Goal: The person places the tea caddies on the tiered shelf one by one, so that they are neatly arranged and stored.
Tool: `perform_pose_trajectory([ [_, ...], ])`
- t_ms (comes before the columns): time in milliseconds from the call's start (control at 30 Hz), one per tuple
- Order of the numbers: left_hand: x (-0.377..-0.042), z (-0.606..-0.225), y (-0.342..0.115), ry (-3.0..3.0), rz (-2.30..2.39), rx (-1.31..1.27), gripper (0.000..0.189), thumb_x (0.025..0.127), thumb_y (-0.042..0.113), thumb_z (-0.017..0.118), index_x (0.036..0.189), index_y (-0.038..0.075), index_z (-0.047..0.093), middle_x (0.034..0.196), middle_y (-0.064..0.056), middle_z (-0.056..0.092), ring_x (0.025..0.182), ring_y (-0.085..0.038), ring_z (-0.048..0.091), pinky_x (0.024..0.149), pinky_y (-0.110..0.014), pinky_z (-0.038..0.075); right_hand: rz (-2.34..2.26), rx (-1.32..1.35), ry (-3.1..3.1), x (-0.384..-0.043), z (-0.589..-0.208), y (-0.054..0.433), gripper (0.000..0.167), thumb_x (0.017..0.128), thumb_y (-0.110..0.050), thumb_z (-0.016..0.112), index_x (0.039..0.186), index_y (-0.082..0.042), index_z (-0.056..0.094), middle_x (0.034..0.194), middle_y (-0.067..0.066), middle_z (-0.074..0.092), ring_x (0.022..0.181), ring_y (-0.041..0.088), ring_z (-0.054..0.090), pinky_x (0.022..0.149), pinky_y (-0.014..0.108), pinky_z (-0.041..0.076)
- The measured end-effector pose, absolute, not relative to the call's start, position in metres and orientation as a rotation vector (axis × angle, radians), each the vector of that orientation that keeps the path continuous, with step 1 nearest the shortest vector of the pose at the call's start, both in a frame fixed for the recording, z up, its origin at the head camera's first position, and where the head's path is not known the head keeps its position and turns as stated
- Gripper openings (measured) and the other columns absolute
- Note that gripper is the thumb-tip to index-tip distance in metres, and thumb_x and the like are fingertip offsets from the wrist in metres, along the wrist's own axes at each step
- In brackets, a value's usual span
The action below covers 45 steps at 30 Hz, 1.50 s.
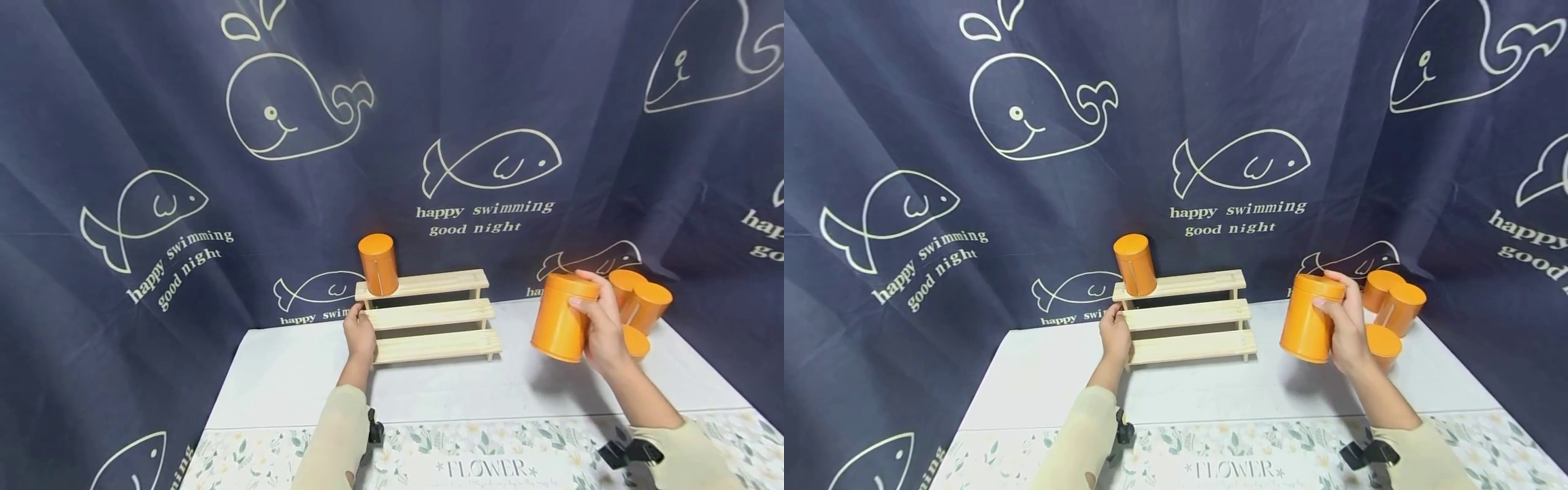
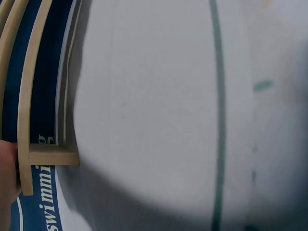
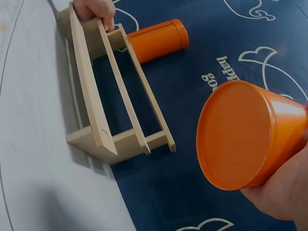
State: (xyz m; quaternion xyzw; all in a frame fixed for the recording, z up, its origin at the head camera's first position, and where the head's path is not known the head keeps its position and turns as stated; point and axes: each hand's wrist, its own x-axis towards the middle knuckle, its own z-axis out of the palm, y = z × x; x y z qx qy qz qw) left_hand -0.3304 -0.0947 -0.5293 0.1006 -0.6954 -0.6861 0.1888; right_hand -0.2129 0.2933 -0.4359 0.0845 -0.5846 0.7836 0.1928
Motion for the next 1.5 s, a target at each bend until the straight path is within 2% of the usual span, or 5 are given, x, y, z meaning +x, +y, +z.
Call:
perform_pose_trajectory([
  [233, -0.329, -0.534, -0.093, -1.923, -1.902, 0.291, 0.036, 0.106, -0.002, 0.040, 0.133, -0.011, 0.063, 0.139, -0.030, 0.063, 0.137, -0.042, 0.057, 0.121, -0.054, 0.046, 2.196, 0.214, -1.651, -0.221, -0.436, 0.274, 0.051, 0.098, 0.005, 0.049, 0.140, -0.023, 0.039, 0.125, -0.008, 0.060, 0.108, 0.007, 0.061, 0.089, 0.016, 0.054],
  [567, -0.327, -0.532, -0.092, -1.908, -1.868, 0.272, 0.034, 0.105, -0.003, 0.041, 0.129, -0.012, 0.064, 0.134, -0.030, 0.065, 0.133, -0.042, 0.060, 0.118, -0.054, 0.048, 2.177, 0.258, -1.707, -0.233, -0.435, 0.250, 0.046, 0.098, -0.003, 0.042, 0.138, -0.024, 0.048, 0.118, -0.004, 0.057, 0.097, 0.010, 0.063, 0.078, 0.021, 0.057],
  [900, -0.325, -0.530, -0.092, -1.921, -1.869, 0.258, 0.034, 0.106, -0.003, 0.040, 0.130, -0.011, 0.064, 0.135, -0.029, 0.065, 0.134, -0.042, 0.060, 0.118, -0.055, 0.048, 2.194, 0.269, -1.672, -0.242, -0.434, 0.223, 0.039, 0.099, -0.006, 0.052, 0.135, -0.019, 0.053, 0.108, -0.002, 0.063, 0.086, 0.012, 0.068, 0.071, 0.024, 0.060],
  [1233, -0.328, -0.532, -0.093, -1.941, -1.856, 0.259, 0.034, 0.107, -0.001, 0.040, 0.131, -0.009, 0.063, 0.137, -0.028, 0.064, 0.135, -0.041, 0.060, 0.118, -0.054, 0.049, 2.199, 0.272, -1.694, -0.253, -0.437, 0.205, 0.061, 0.087, 0.011, 0.065, 0.137, -0.019, 0.047, 0.111, -0.001, 0.063, 0.090, 0.013, 0.069, 0.073, 0.026, 0.063],
  [1500, -0.327, -0.532, -0.093, -1.961, -1.841, 0.240, 0.034, 0.107, -0.001, 0.040, 0.131, -0.009, 0.062, 0.137, -0.028, 0.064, 0.135, -0.042, 0.060, 0.119, -0.055, 0.048, 2.152, 0.284, -1.700, -0.260, -0.437, 0.195, 0.061, 0.086, 0.016, 0.067, 0.137, -0.011, 0.048, 0.112, -0.005, 0.067, 0.096, 0.008, 0.071, 0.081, 0.021, 0.064],
])
